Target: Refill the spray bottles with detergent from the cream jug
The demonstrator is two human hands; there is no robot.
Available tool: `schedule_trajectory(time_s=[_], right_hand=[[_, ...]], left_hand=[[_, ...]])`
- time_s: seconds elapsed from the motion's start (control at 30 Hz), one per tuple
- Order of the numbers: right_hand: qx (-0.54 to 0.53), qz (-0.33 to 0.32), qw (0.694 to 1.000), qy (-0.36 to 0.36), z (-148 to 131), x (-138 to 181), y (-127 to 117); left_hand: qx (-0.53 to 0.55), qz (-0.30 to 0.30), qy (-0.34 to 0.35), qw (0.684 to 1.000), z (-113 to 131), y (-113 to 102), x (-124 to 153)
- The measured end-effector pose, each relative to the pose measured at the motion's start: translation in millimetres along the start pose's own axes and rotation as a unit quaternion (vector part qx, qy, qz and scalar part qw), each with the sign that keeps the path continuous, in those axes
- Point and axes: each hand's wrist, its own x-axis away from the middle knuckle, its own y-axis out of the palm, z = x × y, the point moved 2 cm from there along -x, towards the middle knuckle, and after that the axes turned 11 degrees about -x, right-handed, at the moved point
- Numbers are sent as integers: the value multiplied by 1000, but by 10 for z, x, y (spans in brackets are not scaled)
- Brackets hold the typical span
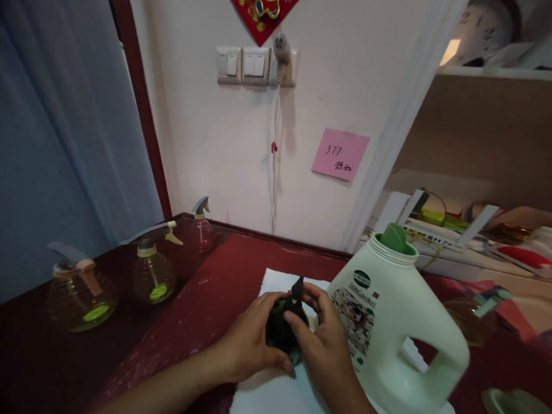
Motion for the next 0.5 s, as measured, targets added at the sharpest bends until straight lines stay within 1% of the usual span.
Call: schedule_trajectory(time_s=[0.1,0.3,0.5], right_hand=[[6,20,1000,0,9,-14,21],[-9,6,1000,19,4,35,-2],[-13,47,999,24,27,23,65]], left_hand=[[3,0,3,1000,-24,13,-6],[6,4,0,1000,-65,30,-7],[13,10,3,1000,-54,23,-7]])
